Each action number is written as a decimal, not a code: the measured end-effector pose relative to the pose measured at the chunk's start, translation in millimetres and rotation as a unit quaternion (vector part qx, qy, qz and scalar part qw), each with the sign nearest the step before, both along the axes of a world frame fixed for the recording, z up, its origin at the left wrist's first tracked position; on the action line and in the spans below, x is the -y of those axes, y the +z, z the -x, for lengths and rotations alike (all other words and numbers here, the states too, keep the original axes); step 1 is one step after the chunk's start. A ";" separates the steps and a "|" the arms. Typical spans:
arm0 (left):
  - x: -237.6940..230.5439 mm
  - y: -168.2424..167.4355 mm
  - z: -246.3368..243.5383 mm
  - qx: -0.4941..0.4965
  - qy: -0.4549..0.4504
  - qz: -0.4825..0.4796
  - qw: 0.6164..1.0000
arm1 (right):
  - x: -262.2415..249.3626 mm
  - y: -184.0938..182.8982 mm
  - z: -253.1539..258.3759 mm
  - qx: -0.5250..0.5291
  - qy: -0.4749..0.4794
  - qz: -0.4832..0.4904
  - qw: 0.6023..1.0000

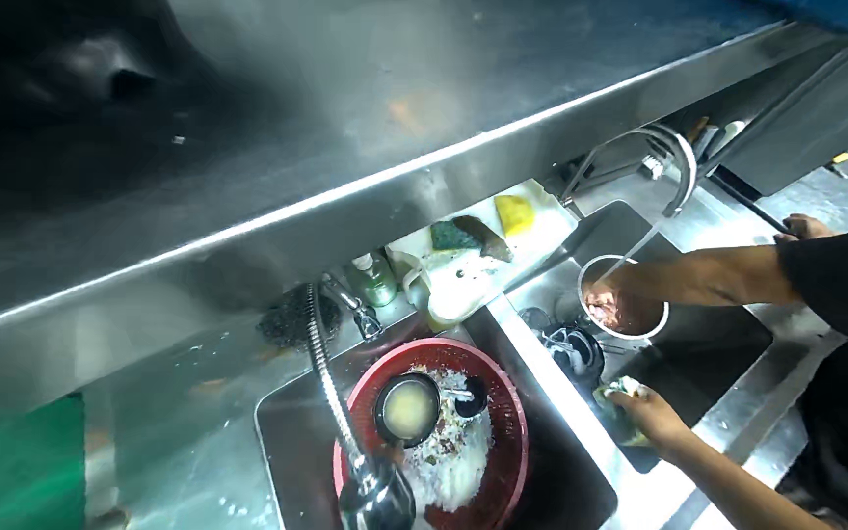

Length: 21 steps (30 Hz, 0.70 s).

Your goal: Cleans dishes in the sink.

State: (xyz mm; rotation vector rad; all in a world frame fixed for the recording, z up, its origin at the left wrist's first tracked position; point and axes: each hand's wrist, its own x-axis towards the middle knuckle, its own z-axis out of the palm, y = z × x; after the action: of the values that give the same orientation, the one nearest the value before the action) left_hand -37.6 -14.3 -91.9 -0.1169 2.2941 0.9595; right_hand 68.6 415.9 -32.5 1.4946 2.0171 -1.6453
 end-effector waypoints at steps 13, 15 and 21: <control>13.9 -124.6 40.2 0.081 0.148 0.117 0.979 | 7.9 22.4 -26.1 0.044 0.127 -0.029 0.991; 15.7 -105.8 40.0 0.013 0.012 0.182 0.983 | 11.5 21.7 -31.2 0.038 0.140 -0.036 0.989; 58.5 -112.0 -25.6 -0.269 -0.054 0.135 0.952 | 22.2 36.7 -37.3 0.003 0.144 -0.048 0.988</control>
State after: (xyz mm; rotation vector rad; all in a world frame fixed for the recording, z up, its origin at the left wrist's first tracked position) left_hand -12.0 -72.8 -203.9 0.1775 2.8923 0.6692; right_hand 105.8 393.7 4.2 1.1621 2.2133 -1.4469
